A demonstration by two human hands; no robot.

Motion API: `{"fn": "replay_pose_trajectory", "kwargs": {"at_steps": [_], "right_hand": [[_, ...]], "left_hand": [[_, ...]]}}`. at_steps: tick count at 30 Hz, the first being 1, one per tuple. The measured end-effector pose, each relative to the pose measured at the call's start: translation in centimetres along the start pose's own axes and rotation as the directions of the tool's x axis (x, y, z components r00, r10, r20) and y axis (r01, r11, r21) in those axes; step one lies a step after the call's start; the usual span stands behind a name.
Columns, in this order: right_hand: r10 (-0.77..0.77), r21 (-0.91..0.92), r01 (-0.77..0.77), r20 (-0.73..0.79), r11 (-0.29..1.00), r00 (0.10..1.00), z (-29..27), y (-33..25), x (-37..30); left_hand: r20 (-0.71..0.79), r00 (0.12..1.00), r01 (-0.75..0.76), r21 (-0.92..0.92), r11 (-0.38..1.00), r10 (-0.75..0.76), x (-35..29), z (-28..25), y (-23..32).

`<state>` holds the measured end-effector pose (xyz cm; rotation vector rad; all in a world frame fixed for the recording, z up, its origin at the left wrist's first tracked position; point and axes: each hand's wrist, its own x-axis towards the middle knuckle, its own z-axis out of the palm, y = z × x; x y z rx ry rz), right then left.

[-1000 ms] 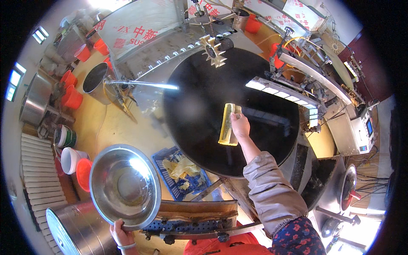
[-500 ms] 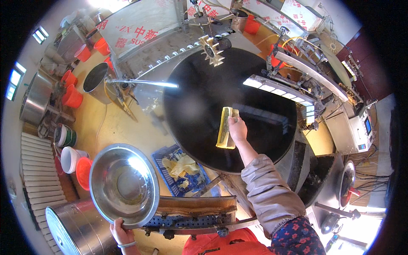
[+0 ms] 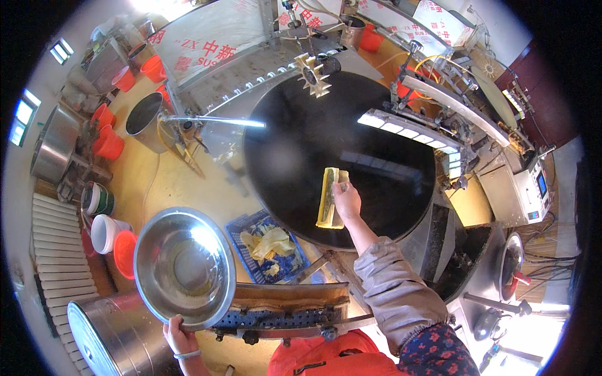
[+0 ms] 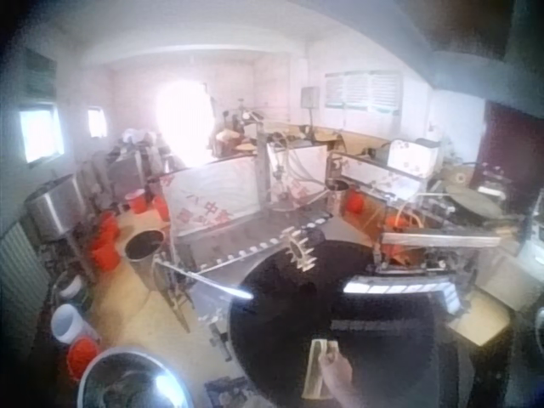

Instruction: The person prepares a large rotating griddle by wiping it with a sponge and applying oil. They then pour batter onto the hot surface, spread it into a thin crepe, and remove the finished crepe to stack it on a wooden board. The process is repeated to produce multiple crepes.

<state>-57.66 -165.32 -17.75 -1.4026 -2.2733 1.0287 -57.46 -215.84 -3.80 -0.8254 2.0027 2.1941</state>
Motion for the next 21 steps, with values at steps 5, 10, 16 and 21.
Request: {"fn": "replay_pose_trajectory", "kwargs": {"at_steps": [5, 10, 16, 21], "right_hand": [[0.010, 0.012, -0.010, 0.035, 1.000, 0.999, 0.2, 0.1, -1.8], [0.008, 0.019, -0.009, 0.048, 1.000, 0.999, 0.6, -0.3, -3.7], [-0.021, 0.014, 0.021, -0.032, 1.000, 0.999, 1.4, -0.3, -5.7], [-0.024, 0.028, 0.025, -0.020, 0.999, 1.000, 1.5, -0.3, -7.2]], "left_hand": [[0.010, 1.000, 0.003, -0.020, 1.000, -0.003, 0.0, -0.1, 0.2], [0.005, 1.000, 0.005, -0.025, 1.000, -0.005, -0.1, -0.1, 0.3], [0.048, 0.999, -0.005, -0.035, 0.999, 0.007, -0.2, -0.5, 0.5], [0.009, 1.000, -0.007, -0.062, 0.998, 0.008, -0.2, -0.7, 0.5]]}}
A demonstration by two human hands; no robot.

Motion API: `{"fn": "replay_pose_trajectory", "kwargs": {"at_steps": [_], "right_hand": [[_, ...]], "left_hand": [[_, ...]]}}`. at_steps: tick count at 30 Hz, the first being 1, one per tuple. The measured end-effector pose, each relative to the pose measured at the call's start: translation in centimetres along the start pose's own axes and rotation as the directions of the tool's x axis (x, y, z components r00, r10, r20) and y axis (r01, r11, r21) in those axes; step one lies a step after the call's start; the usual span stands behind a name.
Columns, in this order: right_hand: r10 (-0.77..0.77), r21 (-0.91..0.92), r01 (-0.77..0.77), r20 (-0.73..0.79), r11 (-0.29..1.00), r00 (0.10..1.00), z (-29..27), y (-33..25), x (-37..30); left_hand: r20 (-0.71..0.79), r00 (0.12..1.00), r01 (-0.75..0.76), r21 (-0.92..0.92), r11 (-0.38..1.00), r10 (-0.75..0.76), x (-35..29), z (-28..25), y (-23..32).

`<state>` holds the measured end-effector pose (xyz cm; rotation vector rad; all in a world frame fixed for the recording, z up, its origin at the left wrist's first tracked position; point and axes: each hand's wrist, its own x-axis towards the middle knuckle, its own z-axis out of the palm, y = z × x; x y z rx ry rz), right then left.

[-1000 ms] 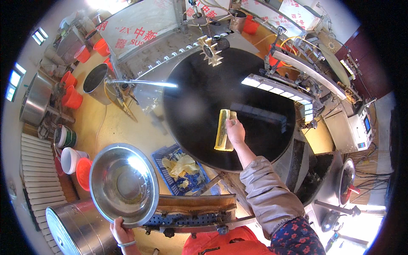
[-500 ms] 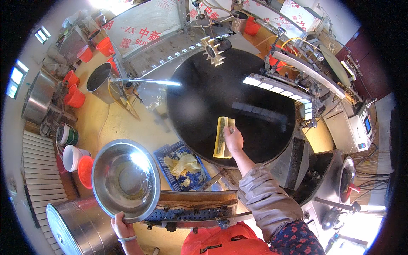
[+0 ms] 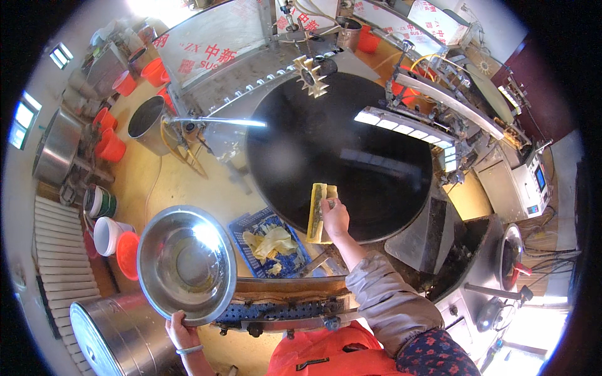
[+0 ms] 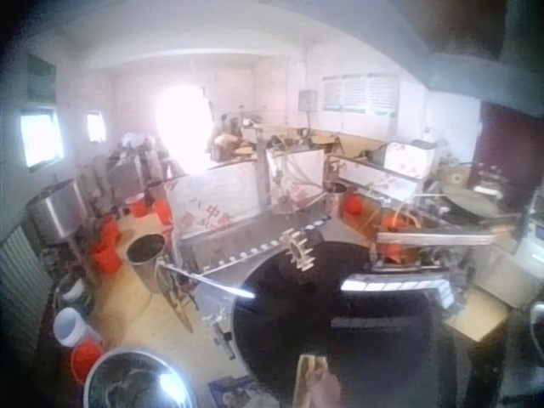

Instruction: The person prepares a large rotating griddle by wiping it with a sponge and applying oil. They then pour batter onto the hot surface, spread it into a thin crepe, and remove the finished crepe to stack it on a wooden board. The process is repeated to produce multiple crepes.

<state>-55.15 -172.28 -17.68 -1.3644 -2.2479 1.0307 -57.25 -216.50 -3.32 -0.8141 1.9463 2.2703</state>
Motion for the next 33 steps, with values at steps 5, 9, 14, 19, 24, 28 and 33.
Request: {"fn": "replay_pose_trajectory", "kwargs": {"at_steps": [5, 9, 14, 19, 24, 28, 33], "right_hand": [[0.055, 0.000, -0.055, -0.015, 0.999, 0.998, 0.3, -0.6, -1.2], [0.068, 0.042, -0.067, -0.032, 0.997, 0.997, 0.8, -1.3, -2.1], [0.089, 0.058, -0.090, 0.030, 0.994, 0.996, 1.2, -2.7, -3.2], [0.093, 0.049, -0.095, 0.043, 0.994, 0.995, 2.0, -4.0, -3.7], [0.070, 0.076, -0.073, 0.038, 0.994, 0.997, 3.2, -5.0, -3.7], [0.029, 0.009, -0.029, 0.049, 1.000, 0.998, 4.3, -5.5, -3.7], [0.031, 0.095, -0.030, -0.010, 0.995, 0.999, 5.5, -6.4, -3.9]], "left_hand": [[-0.007, 1.000, 0.002, 0.000, 1.000, -0.002, -0.1, -0.3, -0.1], [0.009, 1.000, 0.019, 0.019, 1.000, -0.019, -0.1, -0.9, 0.0], [-0.020, 0.999, -0.026, 0.000, 1.000, 0.026, -0.2, -1.2, 0.0], [0.027, 0.999, -0.034, -0.001, 0.999, 0.034, 0.0, -1.9, 0.2], [0.004, 1.000, -0.019, 0.057, 0.998, 0.019, 0.7, -3.5, 0.1], [0.087, 0.996, -0.021, 0.087, 0.996, 0.013, 1.2, -4.1, -0.1], [0.111, 0.984, -0.152, 0.141, 0.978, 0.137, 0.6, -3.9, -0.6]]}}
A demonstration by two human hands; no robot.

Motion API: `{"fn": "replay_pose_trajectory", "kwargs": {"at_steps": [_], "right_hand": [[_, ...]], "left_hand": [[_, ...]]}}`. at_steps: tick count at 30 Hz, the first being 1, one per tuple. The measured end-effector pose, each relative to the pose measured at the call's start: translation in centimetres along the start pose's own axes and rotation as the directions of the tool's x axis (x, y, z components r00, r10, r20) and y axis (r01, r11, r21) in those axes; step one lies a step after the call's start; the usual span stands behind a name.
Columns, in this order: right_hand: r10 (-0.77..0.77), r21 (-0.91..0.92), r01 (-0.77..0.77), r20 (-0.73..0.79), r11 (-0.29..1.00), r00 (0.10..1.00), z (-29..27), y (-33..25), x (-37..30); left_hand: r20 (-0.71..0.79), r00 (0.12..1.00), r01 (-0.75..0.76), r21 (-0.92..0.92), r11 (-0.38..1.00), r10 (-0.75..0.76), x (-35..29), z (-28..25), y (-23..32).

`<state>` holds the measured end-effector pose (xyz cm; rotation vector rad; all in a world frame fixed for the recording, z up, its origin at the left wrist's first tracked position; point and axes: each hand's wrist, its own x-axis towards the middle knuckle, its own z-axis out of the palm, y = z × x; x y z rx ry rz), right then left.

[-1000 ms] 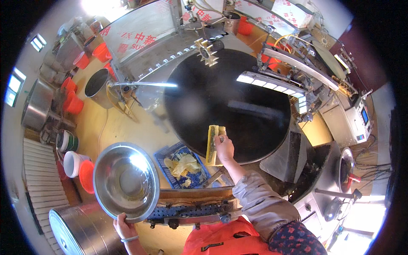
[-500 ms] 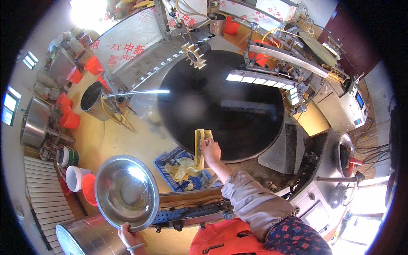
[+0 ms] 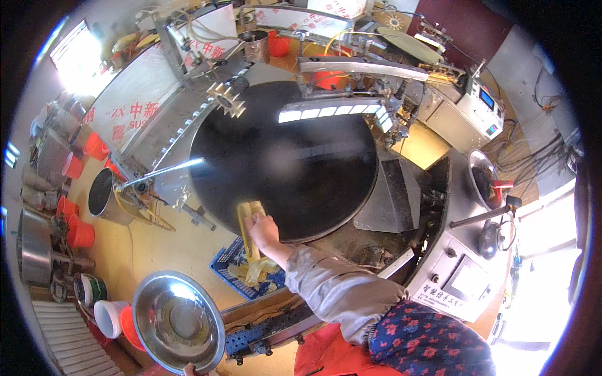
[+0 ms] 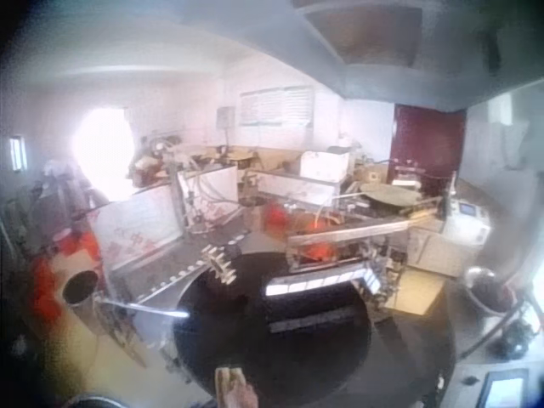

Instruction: The person prepares a large rotating griddle by wiping it with a sponge and applying oil. They then pour batter onto the hot surface, spread it into a thin crepe, and remove the finished crepe to stack it on a wooden board. The process is repeated to produce multiple crepes.

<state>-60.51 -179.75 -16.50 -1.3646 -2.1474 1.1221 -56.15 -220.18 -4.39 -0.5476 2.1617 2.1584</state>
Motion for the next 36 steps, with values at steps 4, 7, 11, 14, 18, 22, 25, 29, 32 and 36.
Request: {"fn": "replay_pose_trajectory", "kwargs": {"at_steps": [4, 7, 11, 14, 18, 22, 25, 29, 32, 36], "right_hand": [[0.025, 0.030, -0.026, 0.024, 0.999, 0.999, 0.8, -0.8, 0.3], [0.081, 0.036, -0.083, 0.047, 0.996, 0.996, 1.9, -1.2, 0.6], [0.124, 0.105, -0.140, 0.146, 0.984, 0.981, 2.7, -1.2, 1.8], [0.276, 0.270, -0.366, 0.317, 0.891, 0.907, 0.4, -1.8, 3.6], [0.215, 0.710, -0.397, 0.337, 0.582, 0.917, -8.8, -3.6, 1.9], [-0.022, 0.899, -0.272, 0.296, 0.343, 0.955, -24.7, -3.9, -5.9], [-0.011, 0.924, -0.158, 0.173, 0.347, 0.985, -37.8, -0.6, -15.9], [-0.009, 0.929, -0.052, 0.059, 0.366, 0.998, -52.7, 7.0, -30.4], [0.119, 0.919, -0.073, 0.028, 0.388, 0.992, -61.6, 14.1, -41.3], [0.375, 0.843, 0.015, -0.255, 0.538, 0.891, -69.8, 22.8, -53.9]], "left_hand": [[0.058, 0.998, 0.011, 0.046, 0.999, -0.013, -0.4, 0.0, 0.4], [0.252, 0.891, -0.450, 0.362, 0.817, 0.379, -0.3, 0.8, 1.1], [0.026, 0.989, 0.140, 0.103, 0.985, -0.143, -0.7, 2.8, 2.6], [0.043, 0.993, 0.106, 0.061, 0.993, -0.108, -1.7, 3.8, 3.8], [0.132, 0.987, 0.073, 0.153, 0.985, -0.094, -2.8, 2.6, 5.6], [0.307, 0.922, -0.287, 0.138, 0.948, 0.235, -6.0, 1.3, 6.3], [0.684, 0.437, -0.871, 0.159, 0.466, 0.584, -10.7, 2.2, 7.6], [0.611, 0.791, -0.069, 0.132, 0.989, -0.026, -23.8, 4.5, 7.2], [0.774, 0.628, -0.139, 0.215, 0.967, -0.081, -36.3, 6.2, 4.8], [0.900, 0.303, 0.057, 0.311, 0.949, -0.313, -53.0, 8.3, -2.1]]}}
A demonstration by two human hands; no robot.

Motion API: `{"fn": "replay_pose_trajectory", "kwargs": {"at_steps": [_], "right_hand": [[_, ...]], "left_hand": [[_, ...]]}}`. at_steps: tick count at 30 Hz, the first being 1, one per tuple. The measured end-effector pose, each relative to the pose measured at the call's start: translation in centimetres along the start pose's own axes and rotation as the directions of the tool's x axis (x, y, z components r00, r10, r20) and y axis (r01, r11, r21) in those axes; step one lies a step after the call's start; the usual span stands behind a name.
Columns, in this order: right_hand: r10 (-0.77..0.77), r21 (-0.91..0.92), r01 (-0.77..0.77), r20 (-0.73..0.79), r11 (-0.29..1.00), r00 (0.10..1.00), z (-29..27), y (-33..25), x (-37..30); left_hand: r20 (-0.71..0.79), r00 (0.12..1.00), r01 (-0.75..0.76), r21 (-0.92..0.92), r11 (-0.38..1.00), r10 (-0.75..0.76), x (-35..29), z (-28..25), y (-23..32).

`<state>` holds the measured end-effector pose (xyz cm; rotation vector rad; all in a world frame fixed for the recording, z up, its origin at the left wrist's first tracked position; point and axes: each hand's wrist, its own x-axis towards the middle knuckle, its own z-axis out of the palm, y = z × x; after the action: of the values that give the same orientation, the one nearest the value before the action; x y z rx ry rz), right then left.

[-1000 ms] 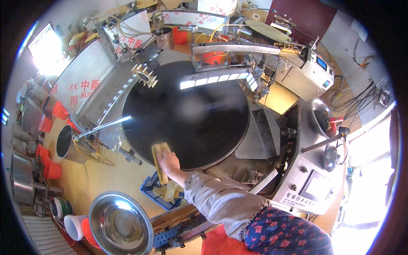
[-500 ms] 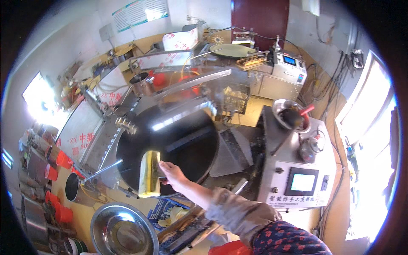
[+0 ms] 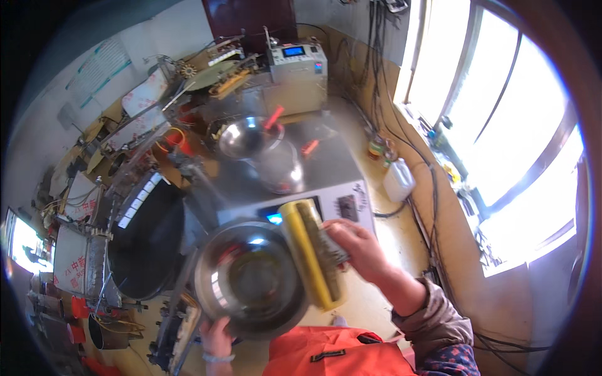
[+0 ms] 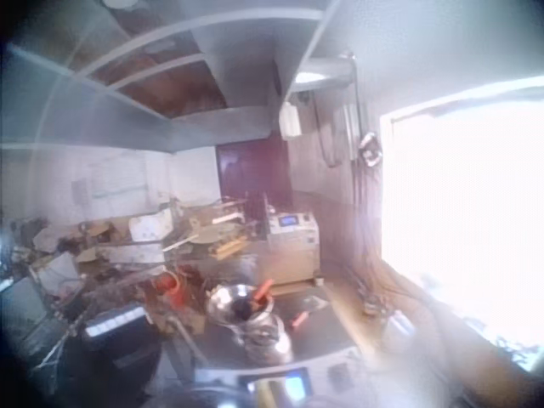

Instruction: The person prepares a large rotating griddle by wiping it with a sponge and applying oil. They then pour batter onto the hot surface, spread it into a thin crepe, and remove the finished crepe to stack it on a wooden board. The process is repeated to produce multiple crepes.

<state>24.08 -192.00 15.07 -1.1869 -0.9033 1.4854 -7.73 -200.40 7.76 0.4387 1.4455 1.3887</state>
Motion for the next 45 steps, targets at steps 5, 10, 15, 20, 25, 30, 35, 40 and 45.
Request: {"fn": "replay_pose_trajectory", "kwargs": {"at_steps": [5, 10, 15, 20, 25, 30, 35, 40, 45], "right_hand": [[-0.079, -0.004, 0.079, -0.142, 0.997, 0.987, -17.3, -3.6, -3.3], [-0.118, -0.219, 0.030, -0.400, 0.975, 0.909, -29.2, -7.3, -3.4], [-0.369, -0.683, -0.018, -0.417, 0.731, 0.831, -35.6, -9.2, 2.6], [-0.446, -0.951, -0.272, -0.308, 0.145, 0.840, -39.1, -7.5, 14.1], [-0.359, -0.949, -0.282, -0.313, 0.139, 0.879, -41.9, -5.0, 25.1], [-0.347, -0.978, 0.202, 0.169, 0.060, 0.923, -45.1, -5.1, 33.1], [-0.274, -0.740, 0.669, 0.631, 0.067, 0.725, -49.0, -7.9, 41.0], [0.034, -0.455, 0.890, 0.890, -0.023, 0.456, -52.2, -12.7, 48.1], [-0.087, -0.146, 0.913, 0.989, -0.380, 0.122, -52.7, -17.6, 58.1]], "left_hand": [[0.431, 0.865, 0.151, 0.261, 0.954, -0.255, -1.0, 17.0, -7.9], [0.568, 0.770, 0.077, 0.368, 0.926, -0.290, -2.2, 31.6, -12.6], [0.648, 0.683, 0.055, 0.415, 0.908, -0.337, 0.4, 42.8, -16.0], [0.600, 0.758, -0.062, 0.457, 0.887, -0.256, 3.8, 52.7, -19.0], [0.458, 0.878, -0.082, 0.425, 0.901, -0.136, 5.9, 59.8, -22.2], [0.346, 0.927, -0.279, 0.385, 0.880, 0.143, 10.1, 65.6, -24.0], [0.197, 0.980, -0.102, 0.412, 0.906, 0.021, 14.0, 71.7, -22.3], [0.126, 0.992, -0.047, 0.368, 0.929, 0.000, 17.4, 76.8, -21.4], [0.124, 0.985, 0.049, 0.462, 0.885, -0.119, 25.0, 80.8, -20.7]]}}
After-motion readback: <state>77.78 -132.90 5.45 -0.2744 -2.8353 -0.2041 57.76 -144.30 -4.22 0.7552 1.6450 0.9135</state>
